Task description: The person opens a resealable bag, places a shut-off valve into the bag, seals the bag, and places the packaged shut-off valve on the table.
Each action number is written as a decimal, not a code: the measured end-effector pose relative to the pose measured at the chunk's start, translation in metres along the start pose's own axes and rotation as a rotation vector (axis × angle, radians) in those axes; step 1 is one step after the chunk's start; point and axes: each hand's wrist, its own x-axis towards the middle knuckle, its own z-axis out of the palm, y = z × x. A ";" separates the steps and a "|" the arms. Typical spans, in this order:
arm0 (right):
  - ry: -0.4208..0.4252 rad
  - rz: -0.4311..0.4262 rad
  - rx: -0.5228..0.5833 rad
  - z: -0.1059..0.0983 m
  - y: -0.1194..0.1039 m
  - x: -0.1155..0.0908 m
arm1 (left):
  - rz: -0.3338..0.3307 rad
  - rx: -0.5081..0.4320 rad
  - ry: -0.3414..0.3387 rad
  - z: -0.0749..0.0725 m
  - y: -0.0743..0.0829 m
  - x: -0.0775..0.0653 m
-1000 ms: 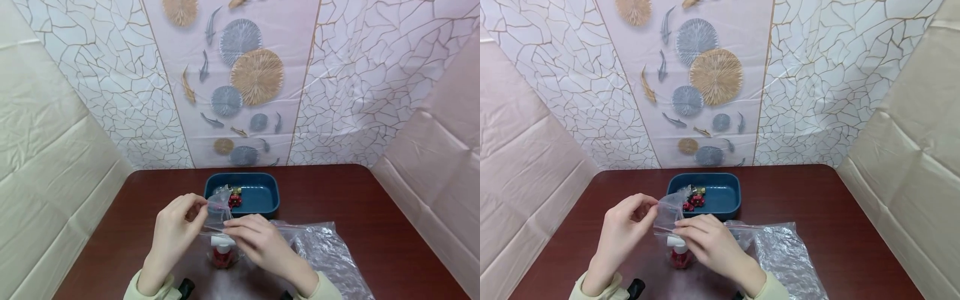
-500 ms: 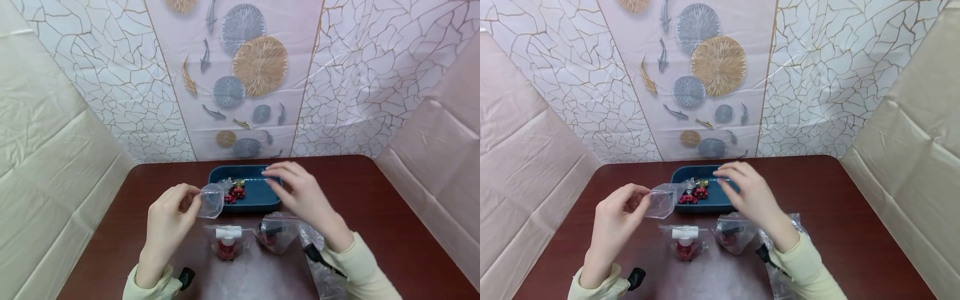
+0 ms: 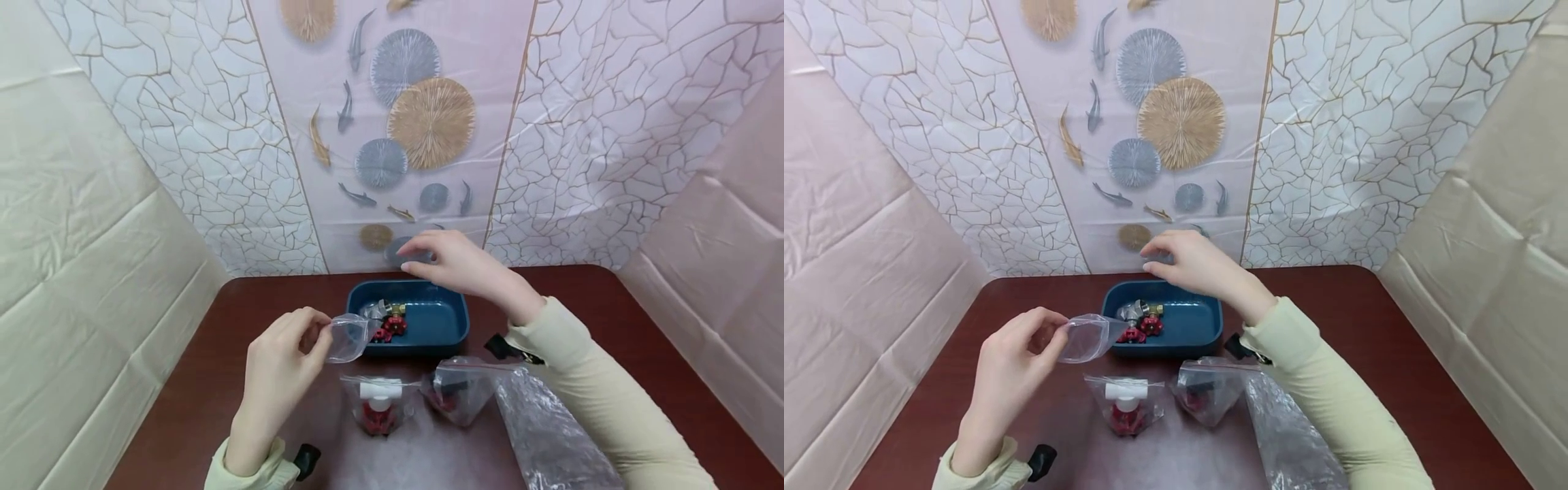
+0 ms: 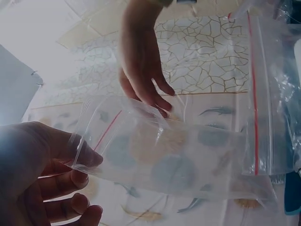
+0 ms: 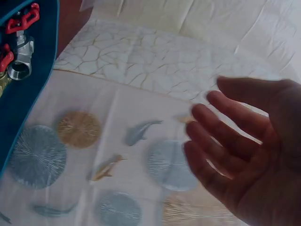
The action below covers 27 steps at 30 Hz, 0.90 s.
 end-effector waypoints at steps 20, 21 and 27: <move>-0.658 0.243 -0.187 0.157 0.050 0.099 | 0.000 0.087 -0.121 0.013 -0.011 -0.013; -0.671 0.267 -0.184 0.162 0.051 0.099 | 0.002 0.088 -0.125 0.013 -0.011 -0.014; -0.700 0.395 -0.247 0.183 0.048 0.100 | 0.003 0.085 -0.146 0.015 -0.011 -0.012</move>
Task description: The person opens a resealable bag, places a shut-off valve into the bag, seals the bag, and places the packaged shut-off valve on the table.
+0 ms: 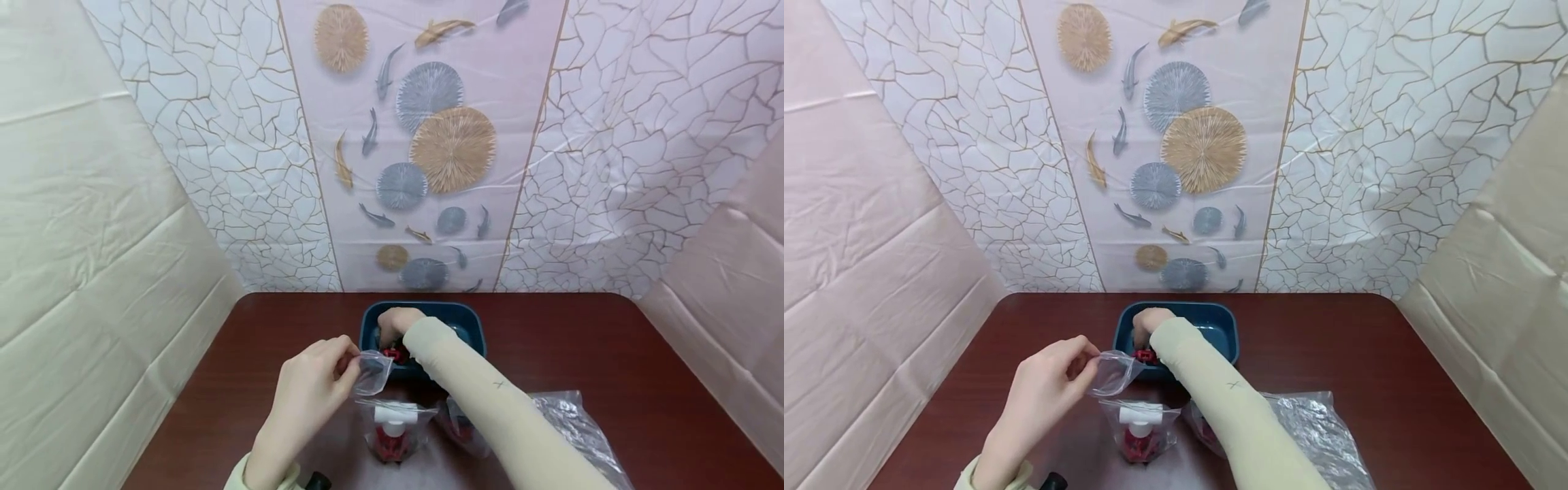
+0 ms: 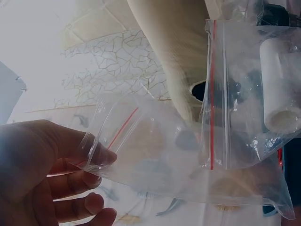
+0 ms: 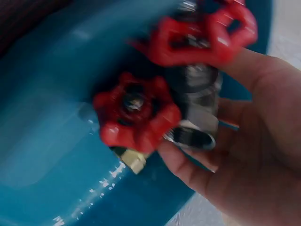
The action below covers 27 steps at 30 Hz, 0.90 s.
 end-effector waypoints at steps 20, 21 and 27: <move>0.202 -0.062 -0.047 -0.004 -0.005 0.002 | 0.018 -0.020 -0.041 0.005 -0.001 0.007; 0.218 -0.066 -0.058 -0.005 -0.005 0.001 | 0.017 -0.018 -0.042 0.006 -0.001 0.007; 0.307 -0.136 -0.140 0.003 -0.008 -0.013 | 0.001 -0.010 -0.047 0.007 -0.002 0.003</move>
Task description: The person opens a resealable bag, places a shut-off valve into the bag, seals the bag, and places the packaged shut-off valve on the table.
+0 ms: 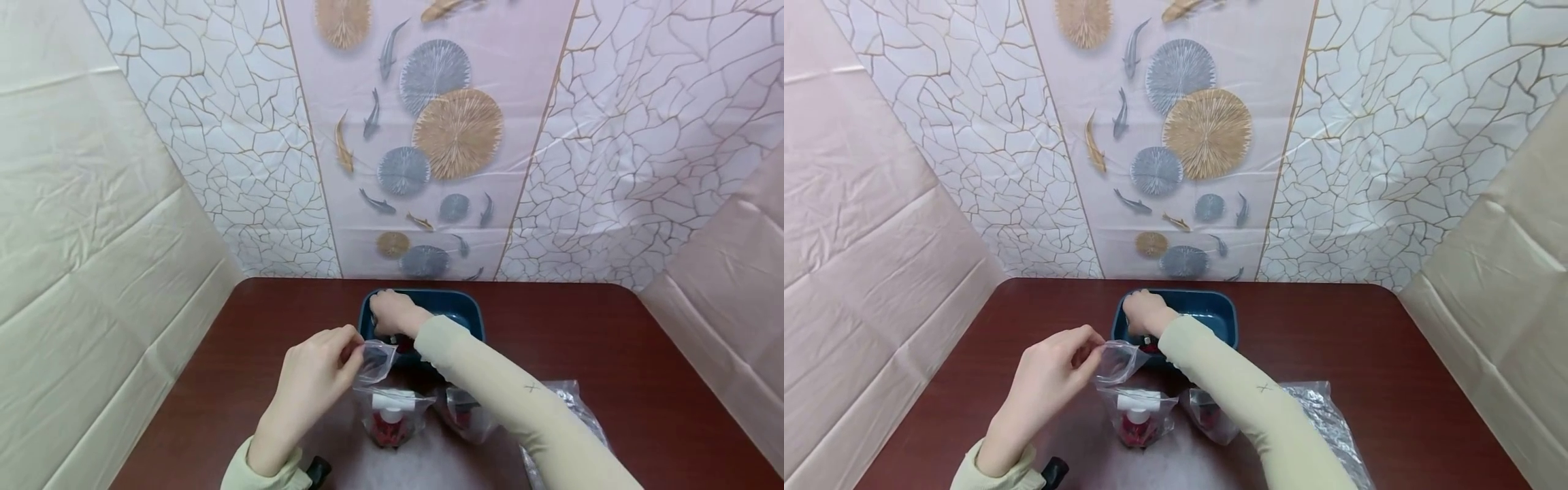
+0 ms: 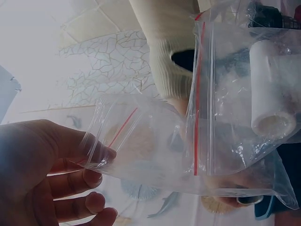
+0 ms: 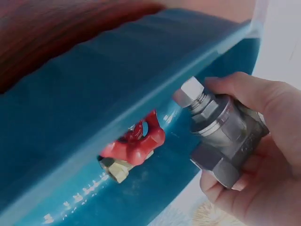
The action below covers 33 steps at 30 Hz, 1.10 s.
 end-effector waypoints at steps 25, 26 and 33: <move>-0.027 -0.053 0.098 -0.003 0.010 -0.050 | 0.018 -0.057 -0.040 0.006 0.004 -0.003; -0.029 -0.058 0.093 -0.003 0.011 -0.050 | 0.017 -0.065 -0.045 0.006 0.004 -0.003; -0.031 -0.094 0.097 -0.004 0.016 -0.055 | 0.011 -0.080 -0.078 0.006 0.004 -0.006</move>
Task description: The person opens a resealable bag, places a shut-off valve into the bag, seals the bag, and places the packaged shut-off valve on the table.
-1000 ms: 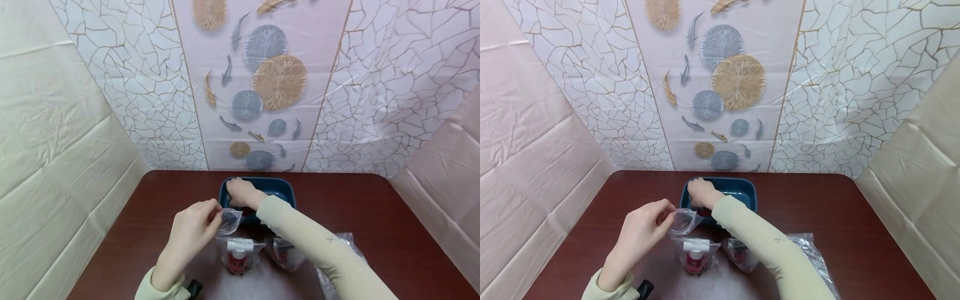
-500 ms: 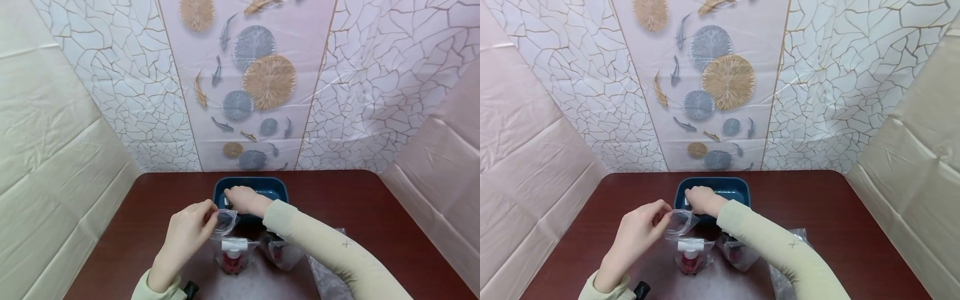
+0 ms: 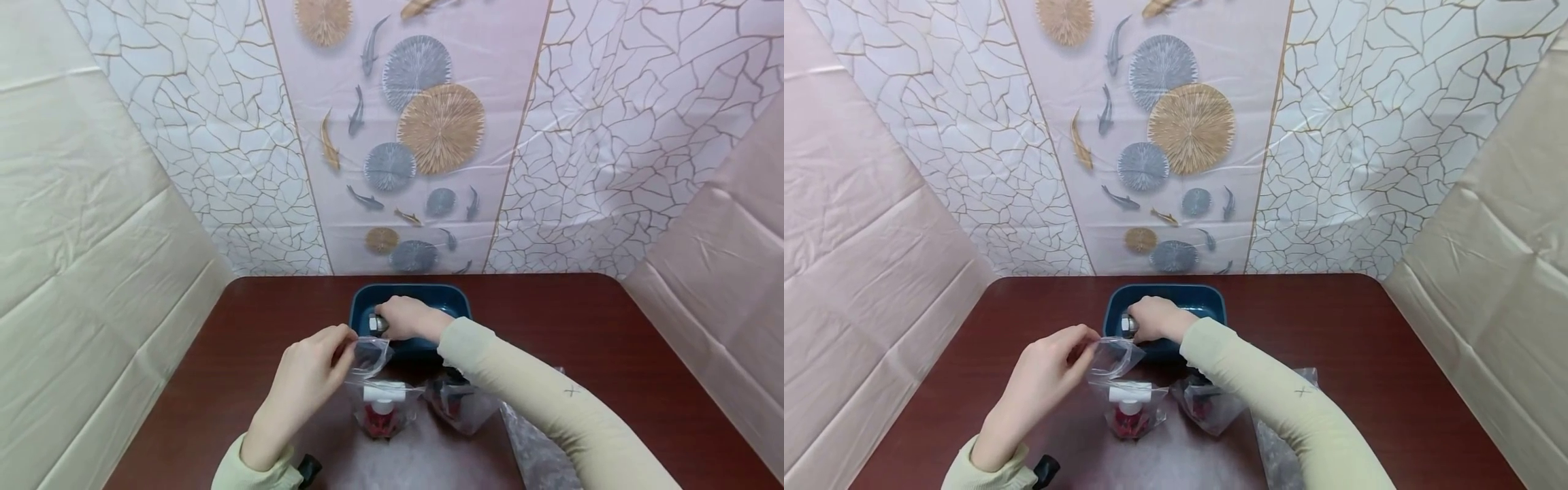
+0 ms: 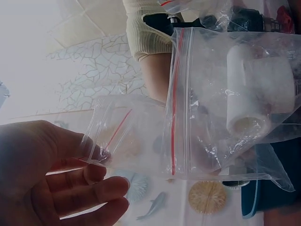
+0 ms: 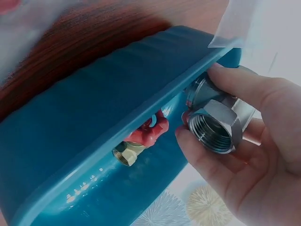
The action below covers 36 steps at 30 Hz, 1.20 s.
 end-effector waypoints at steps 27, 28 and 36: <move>0.740 -0.278 -0.004 -0.076 0.008 -0.126 | 0.050 -0.043 -0.061 0.018 0.001 0.013; 0.762 -0.306 -0.017 -0.077 0.007 -0.129 | 0.050 -0.043 -0.059 0.018 0.001 0.014; 0.823 -0.432 -0.059 -0.076 -0.003 -0.137 | 0.045 -0.032 -0.068 0.020 0.001 0.018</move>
